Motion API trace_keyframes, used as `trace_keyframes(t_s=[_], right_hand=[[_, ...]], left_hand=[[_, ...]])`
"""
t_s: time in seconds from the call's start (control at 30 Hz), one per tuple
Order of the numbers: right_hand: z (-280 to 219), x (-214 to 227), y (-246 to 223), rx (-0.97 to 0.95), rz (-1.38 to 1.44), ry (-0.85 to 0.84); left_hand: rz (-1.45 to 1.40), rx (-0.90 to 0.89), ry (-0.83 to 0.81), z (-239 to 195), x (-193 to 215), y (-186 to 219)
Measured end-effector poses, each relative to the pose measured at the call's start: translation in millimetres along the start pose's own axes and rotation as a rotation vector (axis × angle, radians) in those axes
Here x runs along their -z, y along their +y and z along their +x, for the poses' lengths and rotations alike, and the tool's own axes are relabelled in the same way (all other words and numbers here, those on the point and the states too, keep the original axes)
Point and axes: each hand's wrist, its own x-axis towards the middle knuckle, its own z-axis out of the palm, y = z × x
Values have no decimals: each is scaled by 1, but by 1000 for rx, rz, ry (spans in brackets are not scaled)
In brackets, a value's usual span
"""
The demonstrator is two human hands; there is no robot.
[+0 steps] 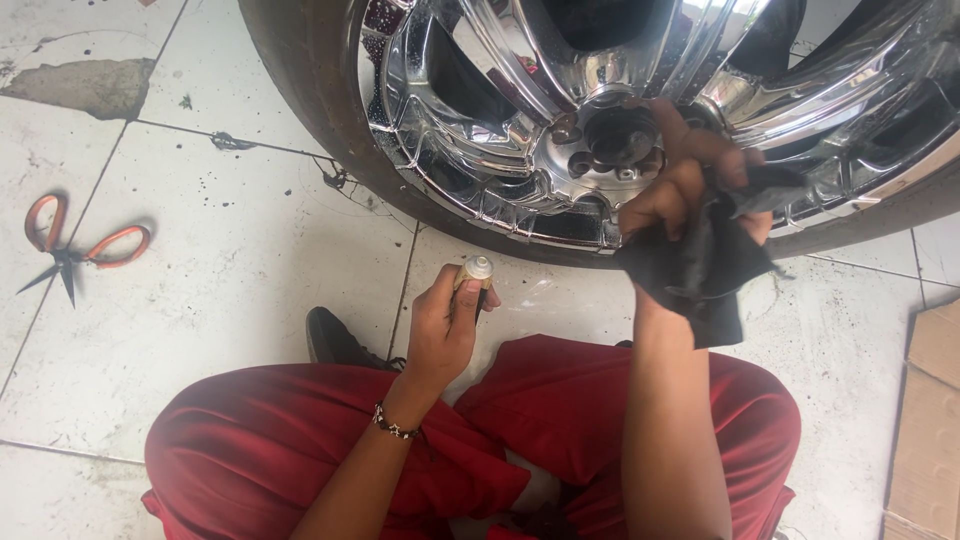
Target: The person sits on the floor and applies a polishing substance from a tube onto a chrome car wheel using a black cloth. They rub the substance into the wheel's surface and spokes, repeatedly applying more polish and wiping the area to clean and shine the metal.
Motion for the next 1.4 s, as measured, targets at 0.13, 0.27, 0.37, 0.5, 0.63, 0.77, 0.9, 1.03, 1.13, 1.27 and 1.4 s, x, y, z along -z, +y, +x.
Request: trace_keyframes(t_s=[0.13,0.27,0.37,0.5,0.63,0.77,0.9,1.03,1.13,1.27,1.4], right_hand=[[5,-7,-19,31,73,45],[7,-5,-25,-18,123,45],[7,-1,-23,-40,78,-6],[7,2,-25,-63,110,-49],[2,0,-22,-31,294,15],[-2,9,-7,74,115,13],[4,-1,1,26,17,78],[8,-6,-6,43,47,98],[0,3,-16,121,91,133],[-3,4,-3,177,74,72],[1,-8,2,128,4,133]], left_hand=[[-9,8,-5,-1,-1,2],[8,2,-13,0,-2,1],[1,14,-19,0,-4,2],[19,6,-7,-2,-5,0],[7,12,-8,-1,-5,-2],[14,9,1,-1,-4,-1],[27,-12,10,0,-5,2],[6,-15,-7,-1,-5,6],[13,32,13,-2,-5,5],[54,28,31,-3,-5,10],[108,44,37,-2,-11,16]])
